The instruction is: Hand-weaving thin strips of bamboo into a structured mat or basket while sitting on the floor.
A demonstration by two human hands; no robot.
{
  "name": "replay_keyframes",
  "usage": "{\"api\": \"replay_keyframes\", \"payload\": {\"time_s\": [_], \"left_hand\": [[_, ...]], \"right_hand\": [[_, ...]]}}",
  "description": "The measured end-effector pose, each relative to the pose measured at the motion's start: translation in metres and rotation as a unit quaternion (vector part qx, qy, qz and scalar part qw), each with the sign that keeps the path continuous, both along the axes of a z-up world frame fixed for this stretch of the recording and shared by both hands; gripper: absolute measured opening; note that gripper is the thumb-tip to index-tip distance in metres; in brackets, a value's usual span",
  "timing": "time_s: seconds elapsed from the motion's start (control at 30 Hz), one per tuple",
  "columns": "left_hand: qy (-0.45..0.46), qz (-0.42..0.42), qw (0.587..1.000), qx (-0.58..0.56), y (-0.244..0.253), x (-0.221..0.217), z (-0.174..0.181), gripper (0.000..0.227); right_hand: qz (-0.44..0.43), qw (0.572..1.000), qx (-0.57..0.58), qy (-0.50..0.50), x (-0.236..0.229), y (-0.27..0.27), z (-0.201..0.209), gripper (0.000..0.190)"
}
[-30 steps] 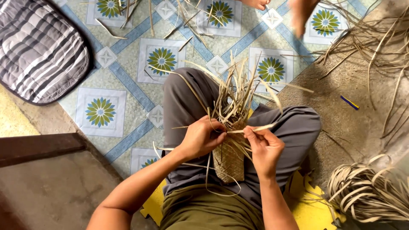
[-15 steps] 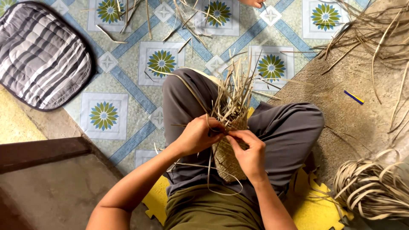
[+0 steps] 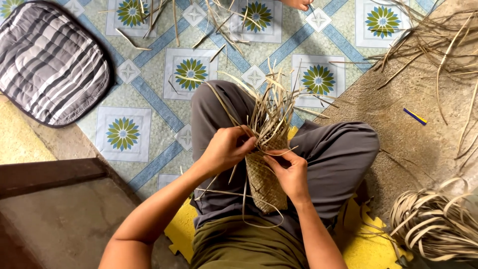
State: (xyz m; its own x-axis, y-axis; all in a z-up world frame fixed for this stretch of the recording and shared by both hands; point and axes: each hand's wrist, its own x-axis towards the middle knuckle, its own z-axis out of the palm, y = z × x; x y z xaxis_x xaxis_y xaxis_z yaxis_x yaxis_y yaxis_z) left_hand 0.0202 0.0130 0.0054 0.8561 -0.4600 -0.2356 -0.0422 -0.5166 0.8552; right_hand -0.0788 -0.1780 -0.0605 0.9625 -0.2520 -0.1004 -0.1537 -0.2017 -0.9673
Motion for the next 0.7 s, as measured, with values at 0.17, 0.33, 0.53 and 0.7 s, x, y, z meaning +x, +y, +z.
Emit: {"api": "replay_keyframes", "payload": {"time_s": [0.17,0.33,0.53,0.7], "left_hand": [[-0.247,0.067,0.966,0.030,0.001,0.005,0.006,0.030],[-0.574,-0.005,0.815,0.077,-0.009,-0.002,0.016,0.019],[-0.520,-0.170,0.818,0.179,-0.020,-0.002,-0.027,0.019],[-0.457,-0.158,0.854,0.192,-0.018,-0.007,-0.025,0.017]], "right_hand": [[0.026,1.000,-0.008,-0.014,0.005,-0.001,0.007,0.009],[0.035,0.999,-0.028,-0.016,0.005,-0.002,0.012,0.008],[0.045,0.999,-0.025,0.014,0.007,-0.009,0.011,0.016],[0.065,0.996,-0.037,0.039,0.006,-0.011,0.020,0.014]]}}
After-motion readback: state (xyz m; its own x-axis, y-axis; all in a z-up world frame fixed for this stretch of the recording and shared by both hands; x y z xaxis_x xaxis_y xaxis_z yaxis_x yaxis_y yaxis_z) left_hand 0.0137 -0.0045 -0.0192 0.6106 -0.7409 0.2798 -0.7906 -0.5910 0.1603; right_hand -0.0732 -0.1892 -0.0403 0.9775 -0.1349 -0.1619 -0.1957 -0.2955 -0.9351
